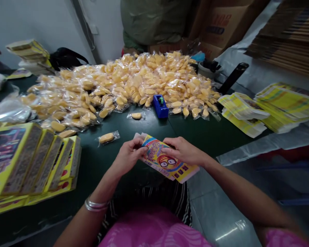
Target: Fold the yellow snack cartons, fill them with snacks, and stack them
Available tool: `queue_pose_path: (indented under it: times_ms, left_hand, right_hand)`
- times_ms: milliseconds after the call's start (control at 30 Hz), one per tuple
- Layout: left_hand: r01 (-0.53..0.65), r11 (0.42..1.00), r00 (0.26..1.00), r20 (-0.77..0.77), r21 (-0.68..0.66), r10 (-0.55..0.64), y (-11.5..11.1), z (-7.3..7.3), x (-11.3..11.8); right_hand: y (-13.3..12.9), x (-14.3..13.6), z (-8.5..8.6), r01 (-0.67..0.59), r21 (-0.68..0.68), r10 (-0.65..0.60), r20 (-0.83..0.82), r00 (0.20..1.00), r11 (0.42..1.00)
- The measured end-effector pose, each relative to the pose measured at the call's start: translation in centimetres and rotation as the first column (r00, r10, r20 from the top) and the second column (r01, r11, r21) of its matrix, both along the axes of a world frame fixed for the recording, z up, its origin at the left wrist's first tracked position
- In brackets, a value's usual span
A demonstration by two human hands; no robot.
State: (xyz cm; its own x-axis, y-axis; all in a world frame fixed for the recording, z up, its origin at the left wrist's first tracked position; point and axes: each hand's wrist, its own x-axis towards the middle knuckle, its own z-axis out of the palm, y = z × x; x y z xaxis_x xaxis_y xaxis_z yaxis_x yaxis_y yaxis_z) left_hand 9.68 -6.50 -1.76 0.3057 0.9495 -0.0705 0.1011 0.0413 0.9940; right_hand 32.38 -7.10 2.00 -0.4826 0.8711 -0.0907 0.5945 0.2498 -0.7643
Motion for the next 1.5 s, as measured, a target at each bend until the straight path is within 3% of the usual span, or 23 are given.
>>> queue_pose_path:
  times_ms: [100, 200, 267, 300, 367, 467, 533, 600, 633, 700, 767, 833, 967, 1033, 1167, 1300, 1400, 1500]
  left_hand:
    - [0.059, 0.998, 0.996, 0.066, -0.038, -0.056, 0.3, 0.7, -1.1]
    - [0.096, 0.993, 0.991, 0.101, -0.063, -0.089, 0.5, 0.4, -1.8]
    - [0.110, 0.989, 0.987, 0.131, -0.095, -0.097, 0.6, -0.3, -2.0]
    - [0.114, 0.986, 0.985, 0.143, -0.118, -0.096, 0.7, -0.7, -2.0]
    - [0.104, 0.981, 0.987, 0.138, -0.162, -0.082, 1.0, -1.5, -1.9]
    - [0.029, 0.984, 0.996, 0.089, -0.177, -0.013, 1.4, -2.2, -1.6]
    - [-0.188, 0.980, 0.980, 0.060, -0.059, 0.192, 1.4, -2.4, -1.8]
    - [-0.452, 0.890, 0.891, 0.078, 0.065, 0.447, 1.0, -2.6, -2.4]
    - [-0.520, 0.853, 0.853, 0.100, 0.053, 0.513, 0.6, -2.6, -2.7]
    - [-0.455, 0.882, 0.872, 0.138, -0.126, 0.469, -0.5, -2.8, -3.0]
    - [-0.261, 0.914, 0.924, 0.195, -0.309, 0.330, -1.7, -2.8, -2.8]
    - [-0.187, 0.917, 0.937, 0.217, -0.353, 0.275, -2.8, -2.8, -2.5]
    - [-0.272, 0.912, 0.942, 0.109, -0.307, 0.318, -4.1, -2.2, -2.2]
    - [-0.264, 0.922, 0.950, 0.087, -0.283, 0.299, -4.6, -1.8, -2.4]
    - [-0.194, 0.958, 0.976, 0.058, -0.211, 0.210, -5.7, -1.7, -3.1]
    - [-0.193, 0.979, 0.974, -0.131, -0.067, 0.183, -6.7, -2.0, -3.9]
    - [-0.135, 0.991, 0.951, -0.282, -0.013, 0.126, -6.8, -2.2, -4.5]
    - [-0.117, 0.993, 0.946, -0.304, -0.010, 0.109, -6.4, -2.7, -5.0]
  right_hand:
    - [0.6, -0.3, -0.5, -0.075, -0.276, -0.009, -0.291, 0.957, 0.958]
    - [1.1, -1.0, -1.6, -0.213, -0.591, -0.139, -0.493, 0.859, 0.778]
    - [1.6, -1.5, -2.5, -0.289, -0.715, -0.227, -0.532, 0.816, 0.637]
    - [1.8, -1.7, -3.0, -0.307, -0.749, -0.254, -0.531, 0.808, 0.588]
    - [2.3, -2.0, -4.0, -0.300, -0.781, -0.280, -0.509, 0.814, 0.547]
    - [2.5, -2.3, -5.4, -0.283, -0.784, -0.327, -0.516, 0.791, 0.553]
    - [2.2, -2.5, -5.9, -0.293, -0.768, -0.397, -0.569, 0.720, 0.569]
    - [1.5, -2.9, -6.1, -0.298, -0.742, -0.469, -0.629, 0.620, 0.601]
    - [1.0, -3.2, -6.2, -0.295, -0.729, -0.500, -0.654, 0.568, 0.618]
    - [-0.3, -4.0, -6.3, -0.286, -0.709, -0.547, -0.689, 0.475, 0.644]
    - [-1.7, -4.9, -6.7, -0.276, -0.704, -0.574, -0.700, 0.425, 0.654]
    - [-3.0, -5.7, -7.2, -0.225, -0.702, -0.591, -0.698, 0.404, 0.676]
    - [-4.9, -6.7, -8.1, 0.055, -0.624, -0.600, -0.718, 0.353, 0.780]
    - [-5.5, -6.7, -8.2, 0.152, -0.579, -0.589, -0.715, 0.376, 0.801]
    - [-6.5, -5.7, -7.7, 0.131, -0.549, -0.537, -0.692, 0.482, 0.825]
    - [-7.3, -4.7, -7.5, 0.083, -0.533, -0.485, -0.681, 0.549, 0.842]
    - [-7.6, -4.8, -7.8, 0.114, -0.524, -0.484, -0.654, 0.581, 0.844]
    - [-7.9, -5.5, -8.0, 0.170, -0.544, -0.531, -0.620, 0.577, 0.821]
